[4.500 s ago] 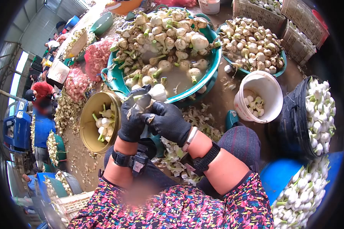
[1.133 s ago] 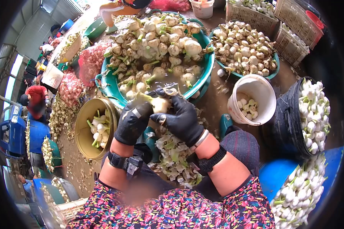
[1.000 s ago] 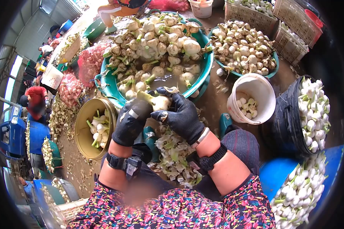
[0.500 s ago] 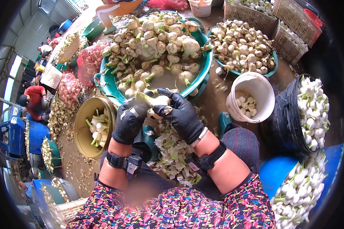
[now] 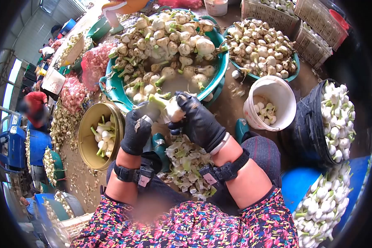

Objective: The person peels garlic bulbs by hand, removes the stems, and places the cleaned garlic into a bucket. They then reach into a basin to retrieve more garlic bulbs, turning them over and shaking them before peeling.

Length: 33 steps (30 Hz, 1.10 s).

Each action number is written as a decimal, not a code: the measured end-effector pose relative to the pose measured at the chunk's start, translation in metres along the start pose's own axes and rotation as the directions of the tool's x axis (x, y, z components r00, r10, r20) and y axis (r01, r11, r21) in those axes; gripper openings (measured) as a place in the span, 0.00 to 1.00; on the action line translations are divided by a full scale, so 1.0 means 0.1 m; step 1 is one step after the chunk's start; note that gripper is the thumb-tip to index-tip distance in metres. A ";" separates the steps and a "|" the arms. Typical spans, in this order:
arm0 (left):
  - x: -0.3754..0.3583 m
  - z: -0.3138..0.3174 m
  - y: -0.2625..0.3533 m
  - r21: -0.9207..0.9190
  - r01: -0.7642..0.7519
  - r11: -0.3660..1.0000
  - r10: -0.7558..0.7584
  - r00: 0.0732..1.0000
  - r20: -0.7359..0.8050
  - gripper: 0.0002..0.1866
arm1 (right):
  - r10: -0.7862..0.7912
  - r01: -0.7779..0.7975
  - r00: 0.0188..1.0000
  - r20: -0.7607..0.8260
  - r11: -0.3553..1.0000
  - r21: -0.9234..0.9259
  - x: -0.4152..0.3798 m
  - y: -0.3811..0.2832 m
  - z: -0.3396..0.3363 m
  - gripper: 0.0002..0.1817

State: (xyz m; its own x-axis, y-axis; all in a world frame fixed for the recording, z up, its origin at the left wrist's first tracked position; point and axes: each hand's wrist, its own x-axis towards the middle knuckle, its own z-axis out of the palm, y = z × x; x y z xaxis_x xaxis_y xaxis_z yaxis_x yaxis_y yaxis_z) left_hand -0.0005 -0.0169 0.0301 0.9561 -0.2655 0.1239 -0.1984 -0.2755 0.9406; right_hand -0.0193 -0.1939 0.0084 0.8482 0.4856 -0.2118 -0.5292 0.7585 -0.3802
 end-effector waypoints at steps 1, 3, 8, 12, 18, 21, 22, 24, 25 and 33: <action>0.01 0.00 0.00 -0.025 0.005 1.000 -0.005 1.000 0.005 0.10 | -0.157 0.141 0.986 -0.057 0.965 -0.223 -0.05 0.05 0.06 0.24; 0.02 0.00 0.01 -0.052 0.015 0.999 -0.014 1.000 0.013 0.10 | -0.407 0.322 0.911 -0.065 0.802 -0.503 -0.04 0.11 0.10 0.35; 0.00 0.00 -0.03 0.074 -0.064 0.995 0.061 0.997 0.047 0.09 | -0.056 0.053 0.998 -0.004 0.972 -0.227 -0.05 0.01 -0.03 0.18; 0.00 0.00 0.00 0.049 -0.061 0.997 0.057 0.996 0.069 0.09 | 0.054 -0.054 0.997 0.046 0.998 0.011 -0.09 0.04 -0.01 0.17; -0.01 -0.06 -0.01 -0.395 0.044 0.918 -0.069 0.996 -0.051 0.16 | -0.204 0.222 0.972 0.118 0.961 -0.167 -0.09 -0.03 0.03 0.21; -0.03 -0.23 -0.11 -0.111 -0.127 0.986 0.141 0.981 0.136 0.22 | -0.465 0.435 0.882 0.070 0.748 -0.502 -0.04 0.06 0.03 0.29; -0.10 -0.09 -0.03 -0.509 0.186 0.840 -0.128 0.981 0.146 0.22 | -0.578 0.546 0.807 0.118 0.656 -0.521 0.00 0.12 0.04 0.31; -0.13 0.05 0.09 -0.586 0.110 0.803 -0.068 0.993 0.095 0.23 | -0.656 0.739 0.545 0.521 0.084 -0.668 0.09 0.13 0.01 0.37; -0.13 0.03 0.09 -0.584 0.134 0.801 -0.103 0.991 0.086 0.22 | -0.564 0.507 0.518 0.643 -0.403 -0.762 -0.01 0.04 0.04 0.44; -0.13 -0.06 0.10 -0.382 0.163 0.909 -0.110 0.981 0.157 0.13 | -0.191 0.275 0.961 0.199 0.594 -0.756 0.01 -0.17 -0.10 0.22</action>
State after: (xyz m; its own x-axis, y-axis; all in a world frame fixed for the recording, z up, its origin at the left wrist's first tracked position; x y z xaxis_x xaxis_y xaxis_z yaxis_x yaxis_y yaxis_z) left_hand -0.0135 -0.0106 0.0395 0.9262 -0.3756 -0.0318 0.0583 0.0594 0.9965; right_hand -0.0092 -0.2104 0.0053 0.9115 0.4085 0.0483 -0.0634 0.2555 -0.9647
